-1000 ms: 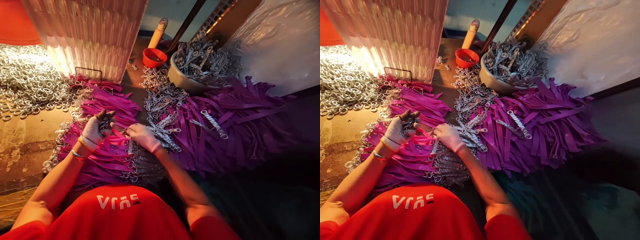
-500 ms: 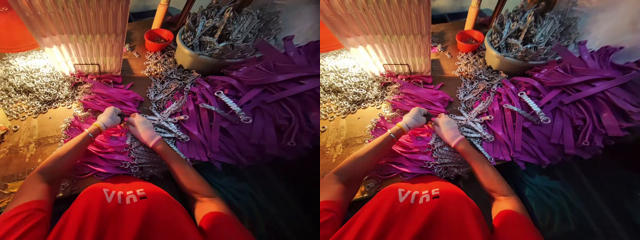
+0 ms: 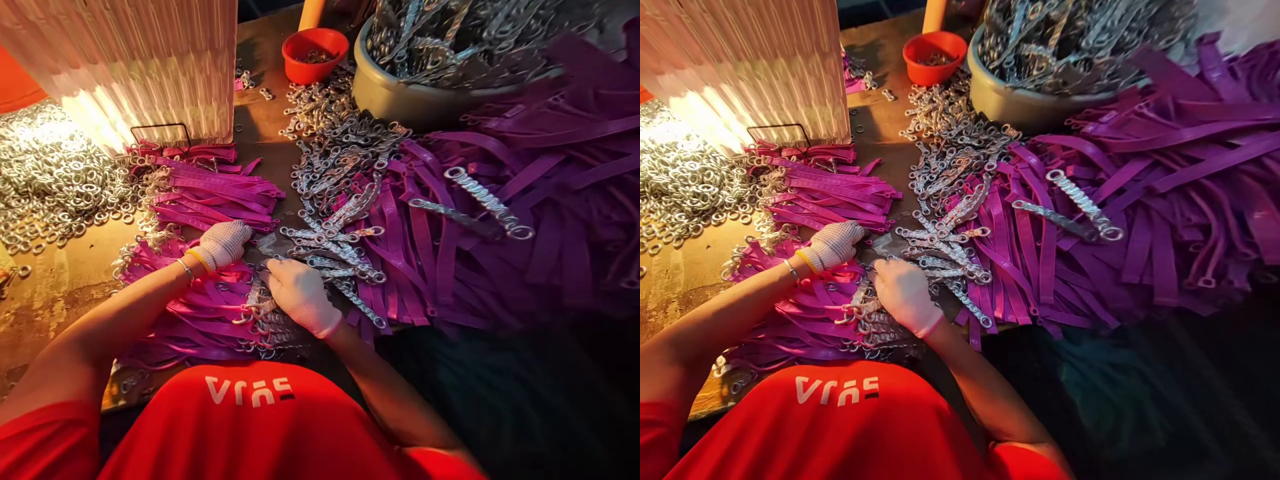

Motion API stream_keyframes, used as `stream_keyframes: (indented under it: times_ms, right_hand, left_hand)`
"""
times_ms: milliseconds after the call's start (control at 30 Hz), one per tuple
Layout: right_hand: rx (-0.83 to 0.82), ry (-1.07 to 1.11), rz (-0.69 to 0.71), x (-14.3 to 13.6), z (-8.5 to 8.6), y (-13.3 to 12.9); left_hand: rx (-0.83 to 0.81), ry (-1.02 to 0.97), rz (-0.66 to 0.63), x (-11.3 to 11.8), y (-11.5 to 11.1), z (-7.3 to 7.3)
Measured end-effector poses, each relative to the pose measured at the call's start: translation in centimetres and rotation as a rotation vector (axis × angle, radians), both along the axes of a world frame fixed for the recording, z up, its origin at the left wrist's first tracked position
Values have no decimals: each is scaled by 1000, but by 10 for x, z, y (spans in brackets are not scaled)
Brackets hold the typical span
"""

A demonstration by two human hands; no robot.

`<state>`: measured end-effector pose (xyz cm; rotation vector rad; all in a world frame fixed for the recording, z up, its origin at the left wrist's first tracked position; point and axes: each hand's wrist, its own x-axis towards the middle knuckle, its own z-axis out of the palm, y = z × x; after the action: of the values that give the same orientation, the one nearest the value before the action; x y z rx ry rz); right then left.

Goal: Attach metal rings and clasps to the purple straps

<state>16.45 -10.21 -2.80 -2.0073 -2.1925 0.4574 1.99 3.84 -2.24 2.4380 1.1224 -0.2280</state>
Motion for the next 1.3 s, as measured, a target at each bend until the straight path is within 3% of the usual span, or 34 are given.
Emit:
stream_keyframes:
  times_ms: [133, 233, 367, 433, 533, 700, 900, 1000, 1067, 1200, 1300]
  right_hand:
    - [103, 119, -20, 5, -6, 5]
    - [233, 220, -15, 8, 4, 5]
    - [363, 392, 51, 1, 28, 7]
    - [364, 447, 104, -7, 38, 9]
    - [324, 408, 169, -22, 47, 10]
    - [289, 157, 187, -39, 50, 8]
    - [329, 24, 164, -45, 48, 5]
    - [344, 0, 155, -47, 46, 5]
    - [341, -18, 142, -49, 43, 6]
    - [314, -32, 85, -53, 37, 11]
    - [300, 42, 32, -55, 33, 15]
  left_hand:
    - [23, 52, -41, -1, 5, 14]
    - [-14, -95, 36, -18, -2, 32]
    - [-504, -507, 404, -56, -29, 59]
    - [-740, -628, 568, -69, -46, 66]
    - [-907, -789, 749, -75, -67, 63]
    - [-979, -1047, 917, -72, -84, 47]
    - [-953, -1220, 841, -78, -88, 40]
    - [-911, -1135, 781, -79, -88, 41]
    - [-769, -1011, 732, -78, -87, 42]
    - [-298, -790, 522, -79, -87, 42]
    - [-229, -684, 393, -82, -85, 39]
